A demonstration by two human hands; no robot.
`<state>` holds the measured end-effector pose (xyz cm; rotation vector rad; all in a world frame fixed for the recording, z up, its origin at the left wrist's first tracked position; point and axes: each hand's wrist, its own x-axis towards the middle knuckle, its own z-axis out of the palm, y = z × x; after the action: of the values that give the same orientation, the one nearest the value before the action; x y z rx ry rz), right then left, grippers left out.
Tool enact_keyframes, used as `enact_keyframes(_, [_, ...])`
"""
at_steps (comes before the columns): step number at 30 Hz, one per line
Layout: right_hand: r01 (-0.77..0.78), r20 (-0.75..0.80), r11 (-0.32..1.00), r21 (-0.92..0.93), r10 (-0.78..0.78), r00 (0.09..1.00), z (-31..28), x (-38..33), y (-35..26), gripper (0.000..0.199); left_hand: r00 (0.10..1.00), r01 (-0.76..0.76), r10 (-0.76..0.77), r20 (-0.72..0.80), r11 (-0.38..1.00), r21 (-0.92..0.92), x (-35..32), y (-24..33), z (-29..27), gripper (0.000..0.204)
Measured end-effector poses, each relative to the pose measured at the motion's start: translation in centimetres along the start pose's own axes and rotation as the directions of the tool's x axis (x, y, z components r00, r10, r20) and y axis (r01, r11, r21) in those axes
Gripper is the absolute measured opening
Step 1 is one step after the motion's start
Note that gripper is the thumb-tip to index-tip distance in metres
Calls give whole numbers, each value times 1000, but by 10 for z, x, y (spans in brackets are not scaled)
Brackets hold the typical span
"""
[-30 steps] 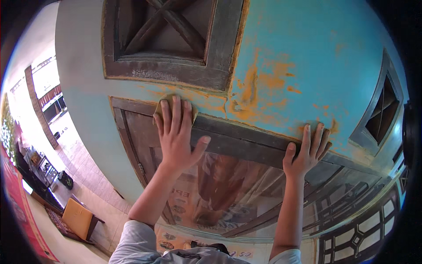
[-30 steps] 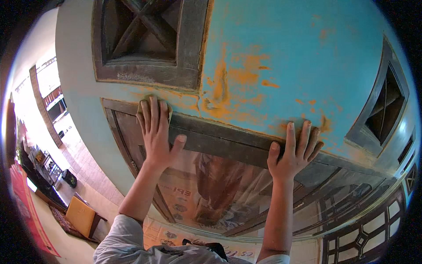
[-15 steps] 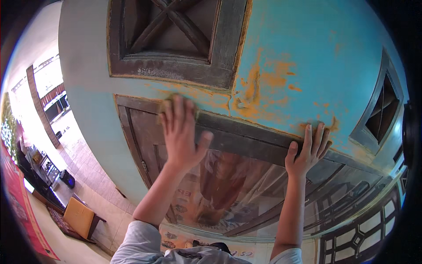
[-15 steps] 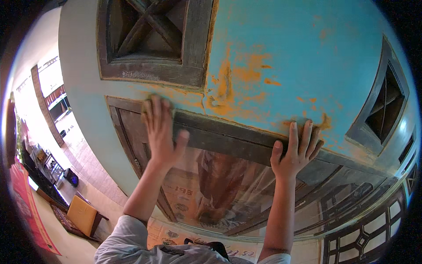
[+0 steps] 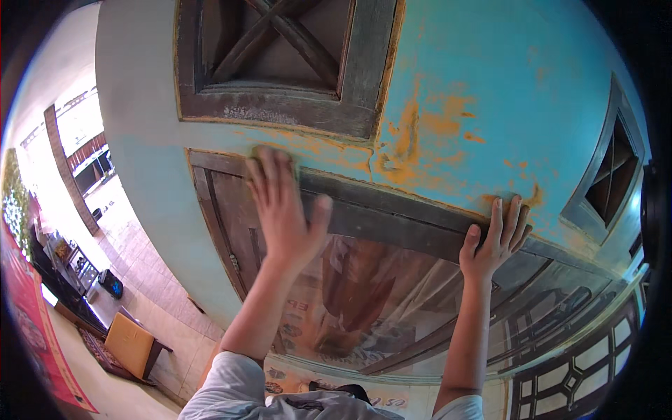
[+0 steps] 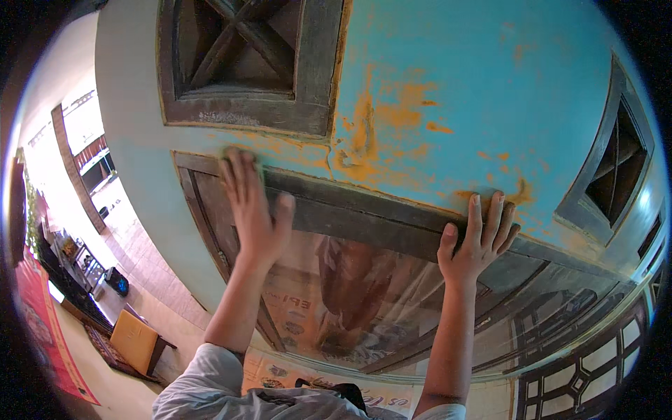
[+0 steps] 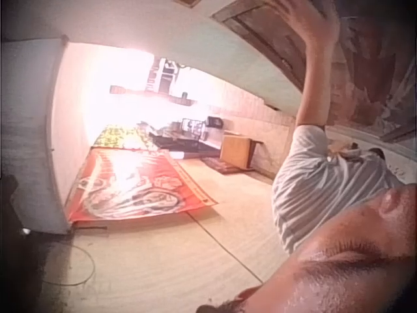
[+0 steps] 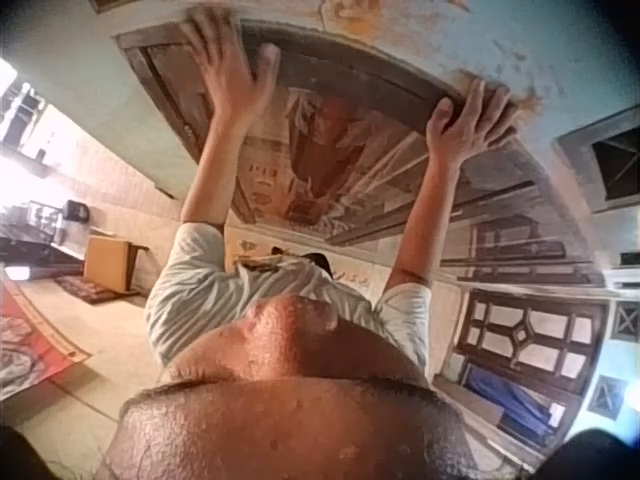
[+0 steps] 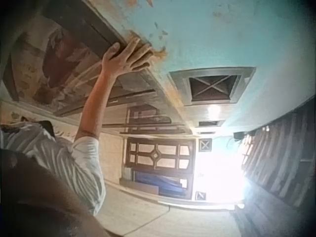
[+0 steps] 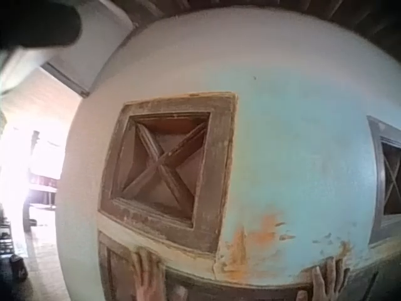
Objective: The recorder uses a piece of sandpaper to sand a painted wall surface located above a glass-fronted cabinet.
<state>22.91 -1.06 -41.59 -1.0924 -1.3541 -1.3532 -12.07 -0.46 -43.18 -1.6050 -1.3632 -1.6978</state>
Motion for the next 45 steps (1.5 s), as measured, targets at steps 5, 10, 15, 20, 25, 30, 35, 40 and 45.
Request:
enact_keyframes(5, [-12,20,1000,9,12,1000,1,-1,-3,57,991,-69,59,121,995,75,5,4,-3,91])
enact_keyframes(10, [-40,16,997,61,39,999,1,-3,-1,53,976,-146,137,170,988,44,-17,24,3,90])
enact_keyframes(15, [-35,17,997,67,34,999,2,-5,0,53,998,-19,15,57,997,73,3,1,-2,92])
enact_keyframes(20, [-2,1,999,32,2,1000,3,-5,1,57,980,-115,95,173,987,115,6,1,-5,94])
enact_keyframes(25, [-13,-5,999,46,14,1000,2,-4,-1,57,966,-178,169,194,983,32,-10,23,-1,90])
enact_keyframes(30, [-32,8,998,48,32,999,2,-6,-1,55,994,-90,86,63,994,61,2,9,4,88])
enact_keyframes(35, [-56,8,996,73,55,998,2,-7,-2,53,946,-232,203,252,969,91,-3,21,4,89])
enact_keyframes(40, [-64,-1,996,64,64,998,3,-7,-3,52,960,-175,168,225,984,12,-4,42,6,88])
enact_keyframes(45, [-66,6,995,73,66,998,3,-10,-3,51,945,-254,237,226,966,46,10,47,6,86])
